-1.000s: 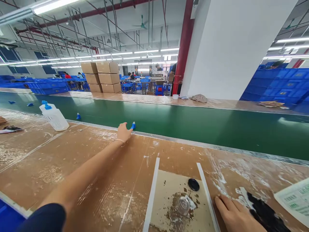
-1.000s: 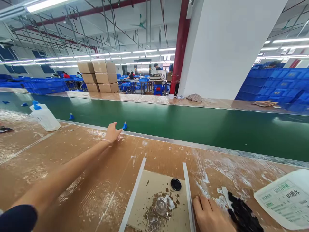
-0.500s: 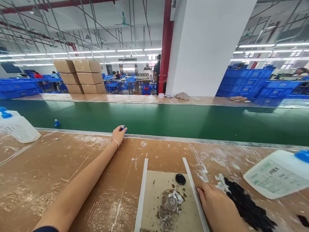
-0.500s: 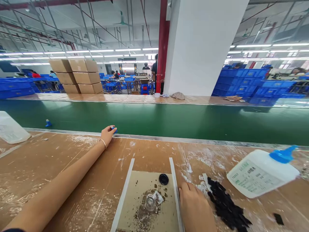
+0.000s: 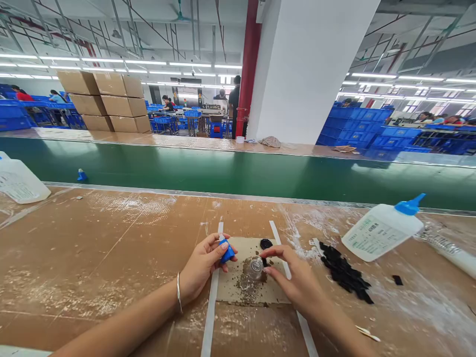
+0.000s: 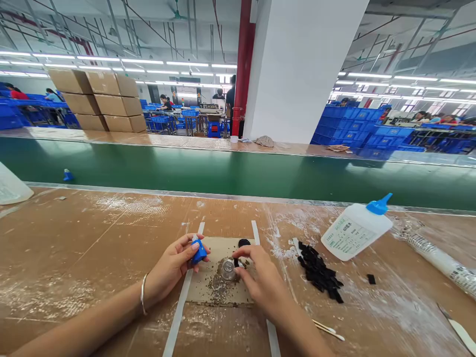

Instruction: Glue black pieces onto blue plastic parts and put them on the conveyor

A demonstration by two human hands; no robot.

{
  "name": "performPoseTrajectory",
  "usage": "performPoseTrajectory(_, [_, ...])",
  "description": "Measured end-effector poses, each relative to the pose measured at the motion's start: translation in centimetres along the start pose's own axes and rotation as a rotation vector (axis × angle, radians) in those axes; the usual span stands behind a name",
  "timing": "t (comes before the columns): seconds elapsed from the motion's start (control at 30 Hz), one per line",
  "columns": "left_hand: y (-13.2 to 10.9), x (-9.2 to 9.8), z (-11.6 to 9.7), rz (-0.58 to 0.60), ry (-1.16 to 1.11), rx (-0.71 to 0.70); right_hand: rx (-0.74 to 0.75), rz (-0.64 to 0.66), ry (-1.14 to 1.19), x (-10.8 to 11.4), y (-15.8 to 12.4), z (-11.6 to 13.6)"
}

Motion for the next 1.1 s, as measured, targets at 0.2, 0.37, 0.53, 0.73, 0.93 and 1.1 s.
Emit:
performPoseTrajectory(0.2, [0.3, 0.5, 0.2, -0.004, -0.032, 0.02, 0.088, 0.088, -0.006, -1.1, 0.7, 1.3])
performPoseTrajectory(0.37, [0.3, 0.6, 0.4, 0.038, -0.053, 0.015, 0.086, 0.147, -0.015, -1.1, 0.7, 1.6])
performPoseTrajectory(0.53, [0.2, 0.5, 0.3, 0.042, -0.044, 0.03, 0.083, 0.153, -0.05, -1.0, 0.5, 1.8])
performPoseTrajectory(0.73, [0.1, 0.5, 0.4, 0.031, -0.018, 0.037, 0.036, 0.137, 0.097, -1.0, 0.6, 2.2])
performPoseTrajectory(0.93, [-0.9, -0.7, 0.1, 0.168, -0.086, 0.026, -0.23, 0.018, 0.957, -1.4, 0.5, 2.0])
performPoseTrajectory(1.1, [-2.0, -1.8, 0.1, 0.313, -0.163, 0.091, -0.241, -0.007, 1.148, -2.2, 0.6, 2.9])
Point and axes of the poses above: each hand's wrist, its own y-axis towards the middle knuckle, its own x-axis out of the back of the hand, z = x × y, the point moved 4 cm from there along y, towards the middle knuckle
